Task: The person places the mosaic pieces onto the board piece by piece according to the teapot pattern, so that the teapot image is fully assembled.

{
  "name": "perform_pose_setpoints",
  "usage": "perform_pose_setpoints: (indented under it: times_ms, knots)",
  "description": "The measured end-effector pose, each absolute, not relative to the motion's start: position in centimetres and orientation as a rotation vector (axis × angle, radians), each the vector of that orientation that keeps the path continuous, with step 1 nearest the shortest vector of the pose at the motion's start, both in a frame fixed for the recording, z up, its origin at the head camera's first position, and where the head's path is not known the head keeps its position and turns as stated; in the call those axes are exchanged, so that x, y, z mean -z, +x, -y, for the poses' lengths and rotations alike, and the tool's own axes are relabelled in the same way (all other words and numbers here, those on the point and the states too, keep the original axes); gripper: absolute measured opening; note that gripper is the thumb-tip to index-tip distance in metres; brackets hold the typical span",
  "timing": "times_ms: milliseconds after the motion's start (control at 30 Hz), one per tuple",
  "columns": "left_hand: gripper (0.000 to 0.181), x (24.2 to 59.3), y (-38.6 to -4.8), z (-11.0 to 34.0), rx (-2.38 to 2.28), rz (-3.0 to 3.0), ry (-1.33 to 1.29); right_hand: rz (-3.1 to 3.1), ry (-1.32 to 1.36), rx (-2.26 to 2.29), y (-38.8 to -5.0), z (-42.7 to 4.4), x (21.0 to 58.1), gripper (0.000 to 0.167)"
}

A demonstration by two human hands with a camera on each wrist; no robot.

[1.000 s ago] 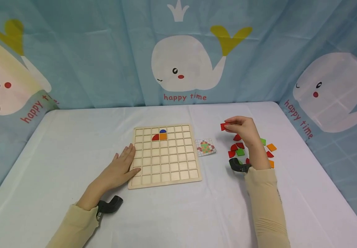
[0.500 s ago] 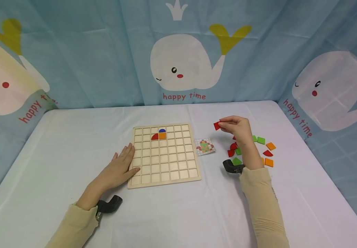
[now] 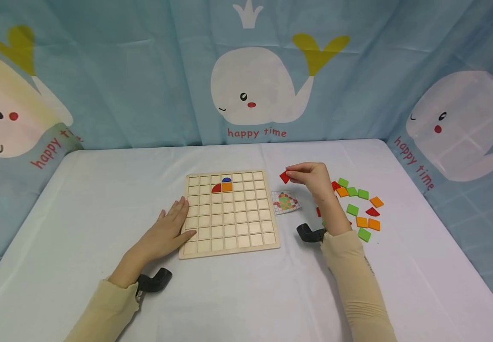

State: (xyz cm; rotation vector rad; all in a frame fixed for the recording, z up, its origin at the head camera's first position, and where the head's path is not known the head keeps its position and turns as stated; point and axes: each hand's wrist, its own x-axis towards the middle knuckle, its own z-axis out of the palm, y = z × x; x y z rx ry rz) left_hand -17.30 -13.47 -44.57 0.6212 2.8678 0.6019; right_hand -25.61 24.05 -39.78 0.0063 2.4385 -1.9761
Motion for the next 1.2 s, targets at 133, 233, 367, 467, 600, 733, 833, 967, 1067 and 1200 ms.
perform_pose_setpoints:
  times_ms: [133, 233, 367, 467, 600, 733, 833, 967, 1067, 1200]
  knots:
    - [0.077, 44.5, -17.3, 13.4, -0.588, -2.866, 0.622, -2.435, -0.074, 1.96, -25.9, -23.0, 39.9, 0.03]
    - [0.077, 44.5, -17.3, 13.4, -0.59, -2.864, 0.619, -2.438, -0.105, 1.939, -26.0, -22.2, 39.9, 0.029]
    - [0.077, 44.7, -17.3, 13.5, -0.59, -2.869, 0.617, -2.448, -0.106, 1.874, -26.1, -21.3, 39.8, 0.029]
    - [0.077, 44.9, -17.3, 13.6, -0.585, -2.871, 0.615, -2.459, -0.086, 1.802, -26.2, -20.5, 39.7, 0.028]
    - [0.077, 44.9, -17.3, 13.6, -0.588, -2.873, 0.613, -2.454, -0.091, 1.744, -26.5, -19.5, 39.7, 0.026]
    - [0.077, 44.8, -17.4, 13.5, -0.585, -2.87, 0.613, -2.449, -0.112, 1.7, -27.0, -18.5, 39.9, 0.025]
    - [0.077, 44.7, -17.4, 13.5, -0.581, -2.867, 0.615, -2.455, -0.117, 1.656, -27.3, -17.6, 40.1, 0.022]
    - [0.077, 44.8, -17.4, 13.4, -0.577, -2.867, 0.613, -2.451, -0.14, 1.622, -27.9, -16.3, 40.4, 0.021]
    - [0.077, 44.8, -17.4, 13.5, -0.578, -2.87, 0.609, -2.45, -0.164, 1.598, -28.3, -15.5, 40.6, 0.02]
    - [0.077, 44.8, -17.4, 13.5, -0.582, -2.871, 0.607, -2.456, -0.164, 1.563, -28.7, -14.5, 41.0, 0.018]
